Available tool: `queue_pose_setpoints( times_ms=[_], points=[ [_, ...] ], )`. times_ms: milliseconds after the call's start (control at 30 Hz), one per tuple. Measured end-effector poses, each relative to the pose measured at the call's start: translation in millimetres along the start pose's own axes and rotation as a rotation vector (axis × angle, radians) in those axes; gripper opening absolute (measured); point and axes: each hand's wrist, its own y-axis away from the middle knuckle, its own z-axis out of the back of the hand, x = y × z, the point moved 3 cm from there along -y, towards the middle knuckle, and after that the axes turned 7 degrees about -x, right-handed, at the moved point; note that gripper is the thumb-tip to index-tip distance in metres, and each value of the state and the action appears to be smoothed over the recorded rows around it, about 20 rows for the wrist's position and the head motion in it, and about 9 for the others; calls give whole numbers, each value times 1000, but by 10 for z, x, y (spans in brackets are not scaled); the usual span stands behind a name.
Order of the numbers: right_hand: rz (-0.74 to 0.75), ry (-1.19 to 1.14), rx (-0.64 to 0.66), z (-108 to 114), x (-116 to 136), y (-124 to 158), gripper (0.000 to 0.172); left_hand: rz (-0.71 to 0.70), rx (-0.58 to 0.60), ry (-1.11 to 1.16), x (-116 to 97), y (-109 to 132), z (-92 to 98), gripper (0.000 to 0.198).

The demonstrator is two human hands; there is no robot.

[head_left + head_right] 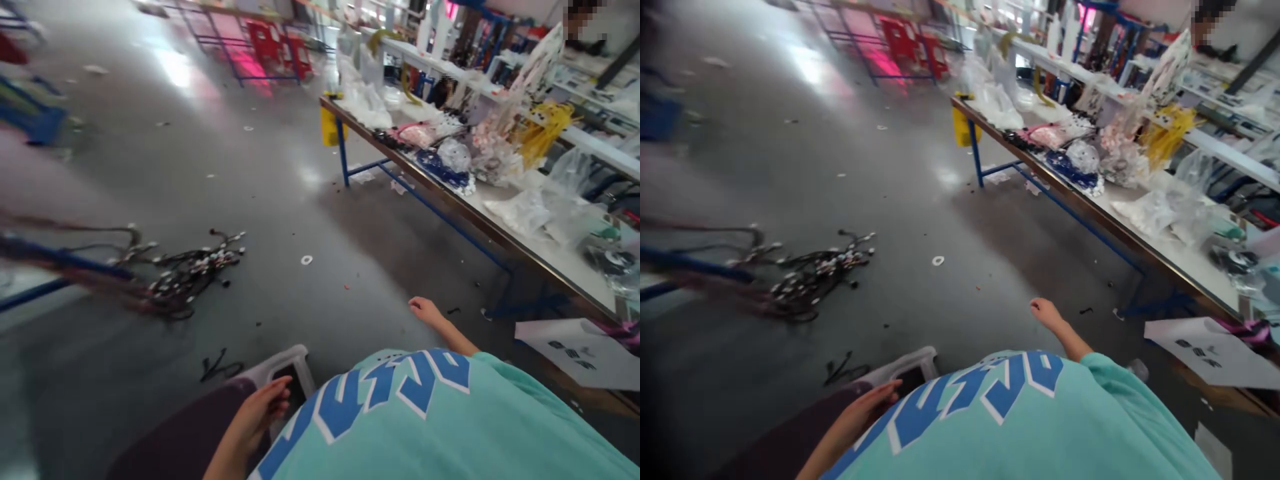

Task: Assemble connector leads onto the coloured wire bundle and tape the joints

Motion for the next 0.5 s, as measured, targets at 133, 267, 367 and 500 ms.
queue_pose_setpoints(
  times_ms=[133,267,367,500],
  points=[
    [-154,-86,-89,117,-261,44,22,-26,-53,-95,-533,-216,-330,15],
    [-260,-160,-104,61,-296,42,21,-52,-22,-129,-1063,-303,-716,14],
    [-328,-203,-141,88,-227,-149,21,-30,27,-174,-1447,-374,-1041,15],
    [-380,-260,-219,273,-118,-575,20,-123,93,-250,-2026,-509,-1534,13]
  ],
)
